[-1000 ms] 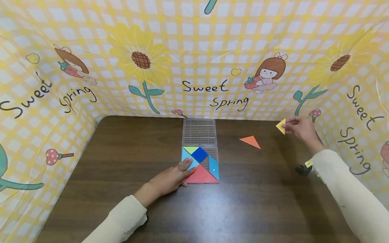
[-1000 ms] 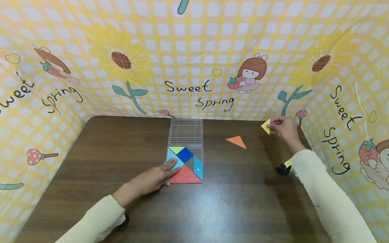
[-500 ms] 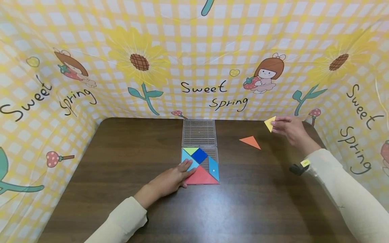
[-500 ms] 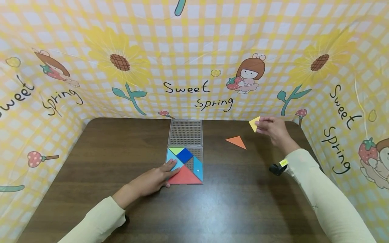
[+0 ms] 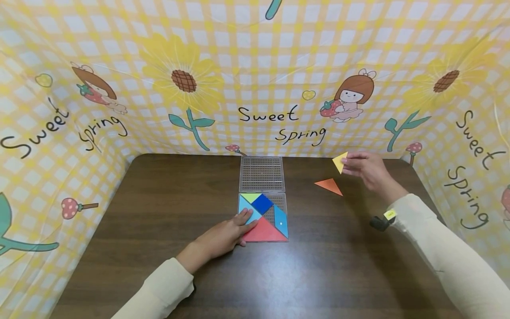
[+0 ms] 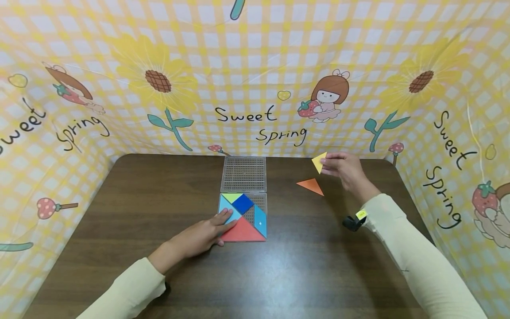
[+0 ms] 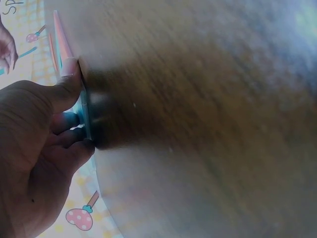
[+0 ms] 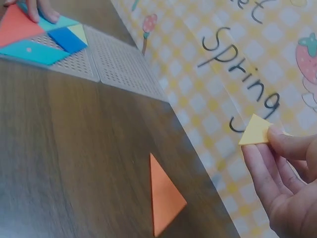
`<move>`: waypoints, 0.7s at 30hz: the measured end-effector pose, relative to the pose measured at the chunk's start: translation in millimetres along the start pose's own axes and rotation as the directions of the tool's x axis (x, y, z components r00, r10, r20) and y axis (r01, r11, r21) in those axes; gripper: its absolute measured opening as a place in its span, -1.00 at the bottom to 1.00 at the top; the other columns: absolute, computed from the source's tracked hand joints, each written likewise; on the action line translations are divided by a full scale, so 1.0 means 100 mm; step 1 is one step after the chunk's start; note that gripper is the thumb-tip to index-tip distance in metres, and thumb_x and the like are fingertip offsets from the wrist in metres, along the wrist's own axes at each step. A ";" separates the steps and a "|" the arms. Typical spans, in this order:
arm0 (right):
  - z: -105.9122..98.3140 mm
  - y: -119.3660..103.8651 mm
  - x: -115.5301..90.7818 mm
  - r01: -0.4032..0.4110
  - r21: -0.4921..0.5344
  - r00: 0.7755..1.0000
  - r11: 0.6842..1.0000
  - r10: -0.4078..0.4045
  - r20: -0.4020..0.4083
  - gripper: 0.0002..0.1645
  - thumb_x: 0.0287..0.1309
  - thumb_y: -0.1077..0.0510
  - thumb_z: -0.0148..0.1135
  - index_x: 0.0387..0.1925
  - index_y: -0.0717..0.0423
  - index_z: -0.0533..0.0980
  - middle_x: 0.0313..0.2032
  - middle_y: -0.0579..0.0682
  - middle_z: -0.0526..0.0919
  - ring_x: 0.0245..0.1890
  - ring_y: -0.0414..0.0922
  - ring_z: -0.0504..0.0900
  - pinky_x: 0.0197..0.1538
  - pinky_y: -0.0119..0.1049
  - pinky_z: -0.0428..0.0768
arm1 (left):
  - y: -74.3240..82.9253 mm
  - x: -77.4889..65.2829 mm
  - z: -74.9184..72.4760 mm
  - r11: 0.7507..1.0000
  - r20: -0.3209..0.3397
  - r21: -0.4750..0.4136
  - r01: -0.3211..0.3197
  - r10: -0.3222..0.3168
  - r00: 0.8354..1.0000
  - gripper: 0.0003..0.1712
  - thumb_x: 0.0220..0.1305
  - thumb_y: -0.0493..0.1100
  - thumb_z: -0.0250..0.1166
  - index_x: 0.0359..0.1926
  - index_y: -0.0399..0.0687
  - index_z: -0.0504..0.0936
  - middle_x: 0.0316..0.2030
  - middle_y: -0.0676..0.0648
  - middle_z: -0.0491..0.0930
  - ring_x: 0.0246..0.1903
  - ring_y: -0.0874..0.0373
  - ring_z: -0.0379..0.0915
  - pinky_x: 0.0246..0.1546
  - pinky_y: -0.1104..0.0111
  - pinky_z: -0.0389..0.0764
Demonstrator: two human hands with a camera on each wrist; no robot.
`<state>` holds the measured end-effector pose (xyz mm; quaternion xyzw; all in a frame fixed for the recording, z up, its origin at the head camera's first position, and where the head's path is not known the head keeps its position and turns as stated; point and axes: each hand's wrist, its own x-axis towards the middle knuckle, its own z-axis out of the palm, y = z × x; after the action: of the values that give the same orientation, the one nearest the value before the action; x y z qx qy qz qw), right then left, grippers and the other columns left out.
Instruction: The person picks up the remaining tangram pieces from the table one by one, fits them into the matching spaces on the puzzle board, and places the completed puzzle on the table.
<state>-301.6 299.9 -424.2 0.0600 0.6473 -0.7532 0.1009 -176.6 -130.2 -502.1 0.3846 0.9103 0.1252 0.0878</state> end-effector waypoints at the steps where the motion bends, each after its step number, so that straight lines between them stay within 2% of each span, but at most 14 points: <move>1: 0.02 0.00 0.00 -0.004 -0.008 1.000 1.000 0.004 0.003 -0.91 0.14 0.39 0.26 -0.27 0.28 0.56 -0.27 0.01 0.62 -0.33 -0.12 0.71 -0.15 -0.27 0.68 | 0.00 0.00 0.00 1.000 0.004 -0.003 0.004 -0.004 1.000 -0.31 0.33 -0.07 0.23 0.42 -0.01 0.25 0.47 -0.20 0.05 0.42 -0.13 0.05 0.08 0.21 0.55; 7: 0.17 0.02 0.02 -0.054 -0.081 0.997 0.995 0.058 0.049 -0.87 0.21 0.32 0.23 -0.19 0.26 0.52 -0.28 -0.02 0.62 -0.34 -0.18 0.67 -0.16 -0.36 0.67 | 0.01 0.01 -0.01 1.000 0.013 -0.009 0.010 -0.010 1.000 -0.31 0.32 -0.06 0.23 0.42 -0.01 0.25 0.47 -0.20 0.06 0.43 -0.13 0.04 0.09 0.18 0.55; 11: 0.26 0.03 0.03 -0.065 -0.114 0.995 0.991 0.074 0.070 -0.80 0.22 0.30 0.23 -0.13 0.30 0.49 -0.25 -0.01 0.60 -0.31 -0.17 0.67 -0.15 -0.35 0.67 | 0.01 0.01 -0.01 1.000 0.024 -0.011 0.015 -0.015 1.000 -0.31 0.33 -0.05 0.22 0.43 0.01 0.23 0.47 -0.18 0.04 0.43 -0.11 0.02 0.11 0.19 0.53; 16: 0.36 0.05 0.06 -0.071 -0.131 0.994 0.989 0.081 0.077 -0.71 0.20 0.28 0.26 -0.10 0.36 0.45 -0.15 0.06 0.51 -0.28 -0.13 0.67 -0.13 -0.32 0.67 | 0.01 0.01 -0.02 1.000 0.025 -0.012 0.018 -0.018 1.000 -0.31 0.33 -0.06 0.22 0.43 0.02 0.23 0.48 -0.18 0.03 0.44 -0.10 0.00 0.11 0.20 0.53; 21: 0.45 0.06 0.08 -0.085 -0.159 0.993 0.984 0.096 0.068 -0.56 0.18 0.28 0.28 0.03 0.41 0.38 -0.12 0.07 0.50 -0.26 -0.15 0.68 -0.14 -0.30 0.68 | 0.01 0.01 -0.03 1.000 0.032 -0.012 0.020 -0.019 0.999 -0.30 0.32 -0.05 0.23 0.43 0.01 0.23 0.47 -0.18 0.03 0.44 -0.11 0.00 0.10 0.21 0.54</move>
<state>-306.3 254.0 -424.3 0.0527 0.6966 -0.6965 0.1639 -177.5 -129.0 -499.2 0.3771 0.9117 0.1239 0.1060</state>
